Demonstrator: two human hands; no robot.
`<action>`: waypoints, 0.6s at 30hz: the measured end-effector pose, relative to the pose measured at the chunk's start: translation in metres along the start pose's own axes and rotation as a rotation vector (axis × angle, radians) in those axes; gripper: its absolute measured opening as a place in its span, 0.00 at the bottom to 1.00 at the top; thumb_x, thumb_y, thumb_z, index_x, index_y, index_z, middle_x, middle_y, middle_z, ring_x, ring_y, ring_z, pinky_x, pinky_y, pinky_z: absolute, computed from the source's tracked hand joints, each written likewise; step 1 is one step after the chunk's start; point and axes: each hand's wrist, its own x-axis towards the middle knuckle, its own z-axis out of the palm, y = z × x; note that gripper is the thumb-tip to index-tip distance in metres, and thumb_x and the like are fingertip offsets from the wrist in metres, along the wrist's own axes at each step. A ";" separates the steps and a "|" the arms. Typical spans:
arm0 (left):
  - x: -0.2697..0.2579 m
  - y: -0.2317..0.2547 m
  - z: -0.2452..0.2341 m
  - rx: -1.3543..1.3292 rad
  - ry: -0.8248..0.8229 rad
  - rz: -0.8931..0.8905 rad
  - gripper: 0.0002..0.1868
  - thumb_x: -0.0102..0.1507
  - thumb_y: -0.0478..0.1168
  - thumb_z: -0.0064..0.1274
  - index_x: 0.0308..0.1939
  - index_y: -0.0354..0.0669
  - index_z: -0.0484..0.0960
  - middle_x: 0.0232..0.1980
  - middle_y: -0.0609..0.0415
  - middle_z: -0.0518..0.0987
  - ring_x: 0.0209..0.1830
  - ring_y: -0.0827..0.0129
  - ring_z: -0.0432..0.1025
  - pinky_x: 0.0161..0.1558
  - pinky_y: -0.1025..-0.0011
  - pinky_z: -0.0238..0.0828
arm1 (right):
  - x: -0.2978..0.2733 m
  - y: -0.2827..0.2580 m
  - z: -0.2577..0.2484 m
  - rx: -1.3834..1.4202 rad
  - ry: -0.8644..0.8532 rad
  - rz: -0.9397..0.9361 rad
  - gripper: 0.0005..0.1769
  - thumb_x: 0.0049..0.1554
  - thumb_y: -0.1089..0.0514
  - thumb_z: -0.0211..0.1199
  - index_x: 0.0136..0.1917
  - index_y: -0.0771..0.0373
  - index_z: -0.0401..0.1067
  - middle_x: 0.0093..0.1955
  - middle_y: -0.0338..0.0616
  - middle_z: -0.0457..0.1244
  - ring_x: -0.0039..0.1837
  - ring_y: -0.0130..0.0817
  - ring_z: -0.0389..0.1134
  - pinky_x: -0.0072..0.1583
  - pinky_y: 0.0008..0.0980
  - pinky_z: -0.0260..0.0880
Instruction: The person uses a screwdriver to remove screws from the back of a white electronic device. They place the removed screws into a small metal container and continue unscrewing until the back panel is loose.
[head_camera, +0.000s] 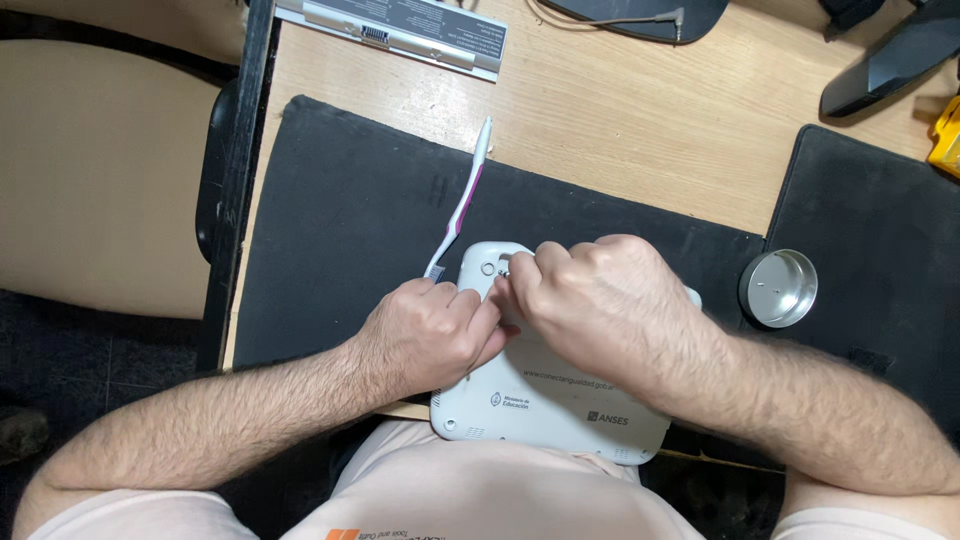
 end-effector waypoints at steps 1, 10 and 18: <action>0.000 0.000 0.000 0.000 0.001 0.003 0.23 0.79 0.55 0.64 0.34 0.53 0.79 0.28 0.59 0.71 0.22 0.61 0.67 0.26 0.60 0.62 | 0.002 0.002 -0.006 -0.002 0.000 0.002 0.29 0.84 0.43 0.60 0.38 0.44 0.67 0.31 0.28 0.62 0.27 0.34 0.68 0.31 0.39 0.61; 0.000 0.002 -0.001 0.052 0.005 0.003 0.21 0.79 0.60 0.62 0.50 0.46 0.92 0.28 0.60 0.71 0.23 0.64 0.68 0.25 0.61 0.62 | 0.003 0.012 -0.005 0.106 -0.166 -0.150 0.10 0.66 0.62 0.66 0.45 0.48 0.72 0.40 0.33 0.66 0.33 0.36 0.72 0.34 0.44 0.70; 0.004 0.001 -0.004 0.053 0.024 -0.001 0.24 0.81 0.62 0.65 0.52 0.44 0.94 0.28 0.61 0.72 0.23 0.66 0.69 0.25 0.62 0.63 | 0.006 0.020 -0.024 0.105 -0.128 -0.156 0.19 0.63 0.76 0.66 0.45 0.51 0.66 0.46 0.36 0.58 0.32 0.31 0.61 0.31 0.38 0.66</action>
